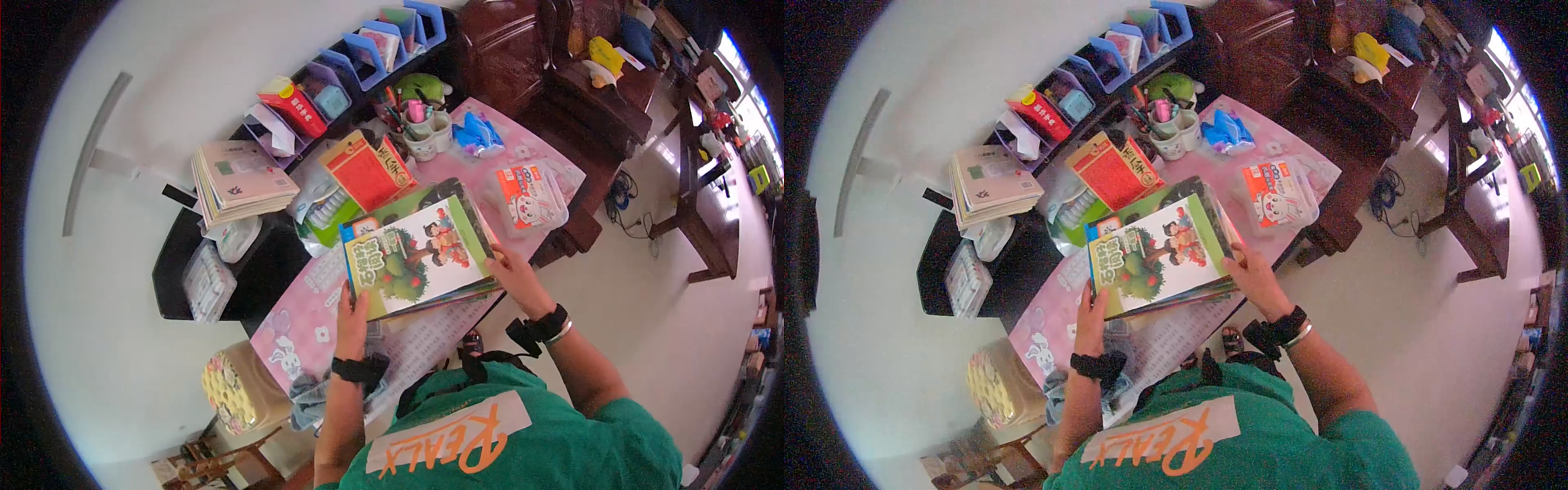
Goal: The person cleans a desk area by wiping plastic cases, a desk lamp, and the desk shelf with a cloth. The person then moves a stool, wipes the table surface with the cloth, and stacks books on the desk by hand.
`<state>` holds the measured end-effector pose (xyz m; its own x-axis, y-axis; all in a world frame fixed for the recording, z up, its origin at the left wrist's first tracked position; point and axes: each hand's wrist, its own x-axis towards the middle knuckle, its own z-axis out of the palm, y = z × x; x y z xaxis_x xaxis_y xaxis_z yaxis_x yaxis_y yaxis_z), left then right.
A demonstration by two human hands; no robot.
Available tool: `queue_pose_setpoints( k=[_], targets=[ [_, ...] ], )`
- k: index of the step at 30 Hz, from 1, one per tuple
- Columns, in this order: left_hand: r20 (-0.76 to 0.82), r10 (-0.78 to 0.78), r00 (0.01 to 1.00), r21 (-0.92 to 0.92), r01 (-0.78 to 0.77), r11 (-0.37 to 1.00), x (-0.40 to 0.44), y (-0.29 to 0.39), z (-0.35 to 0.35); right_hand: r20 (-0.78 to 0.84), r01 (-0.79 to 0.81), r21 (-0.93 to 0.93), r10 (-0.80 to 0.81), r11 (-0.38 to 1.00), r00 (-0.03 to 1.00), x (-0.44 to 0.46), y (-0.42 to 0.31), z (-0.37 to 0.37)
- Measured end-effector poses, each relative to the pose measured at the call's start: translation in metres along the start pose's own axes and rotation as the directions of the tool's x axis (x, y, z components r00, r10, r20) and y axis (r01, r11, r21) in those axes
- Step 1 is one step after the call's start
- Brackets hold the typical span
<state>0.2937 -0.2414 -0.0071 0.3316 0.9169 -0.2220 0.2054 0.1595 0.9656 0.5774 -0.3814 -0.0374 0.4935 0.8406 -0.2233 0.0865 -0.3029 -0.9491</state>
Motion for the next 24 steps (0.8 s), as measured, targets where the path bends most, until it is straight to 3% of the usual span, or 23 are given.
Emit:
queue_pose_setpoints(
  k=[2,3,6,7,10,13,16,19,24],
  targets=[
    [0.005,-0.018,1.0,-0.088,0.019,0.996,-0.006,-0.002,0.003,-0.026,-0.049,0.087,0.051,0.995,0.998,-0.003,-0.009,-0.004],
    [-0.057,-0.009,0.998,0.058,0.012,0.998,-0.005,-0.008,0.002,-0.032,-0.069,0.127,0.074,0.989,0.997,-0.003,-0.017,-0.005],
    [-0.115,0.146,0.983,0.425,-0.084,0.901,0.0,-0.041,0.001,-0.065,0.053,0.018,-0.052,0.998,0.997,0.013,0.003,-0.002],
    [-0.137,0.22,0.966,0.469,-0.132,0.873,-0.003,-0.044,0.004,-0.065,0.049,-0.022,-0.051,0.999,0.997,0.011,-0.001,-0.001],
    [-0.129,0.112,0.985,0.339,-0.062,0.939,0.006,-0.046,0.0,-0.105,0.095,-0.097,-0.106,0.991,0.989,0.012,0.002,0.002],
    [-0.113,0.006,0.994,0.339,0.033,0.94,0.013,-0.022,0.001,-0.039,0.017,-0.103,-0.021,0.995,0.999,0.012,-0.008,-0.003],
    [-0.096,-0.147,0.984,0.094,0.156,0.983,0.021,-0.004,-0.003,-0.03,0.034,-0.06,-0.035,0.998,0.999,0.019,-0.003,-0.002],
    [-0.021,-0.085,0.996,0.031,0.085,0.996,0.04,-0.022,-0.003,0.044,-0.129,-0.151,0.137,0.98,0.99,0.013,-0.027,-0.006],
    [-0.043,-0.063,0.997,-0.008,0.062,0.998,0.03,-0.01,0.009,0.104,-0.064,-0.138,0.079,0.988,0.991,0.024,-0.009,-0.012]
  ],
)
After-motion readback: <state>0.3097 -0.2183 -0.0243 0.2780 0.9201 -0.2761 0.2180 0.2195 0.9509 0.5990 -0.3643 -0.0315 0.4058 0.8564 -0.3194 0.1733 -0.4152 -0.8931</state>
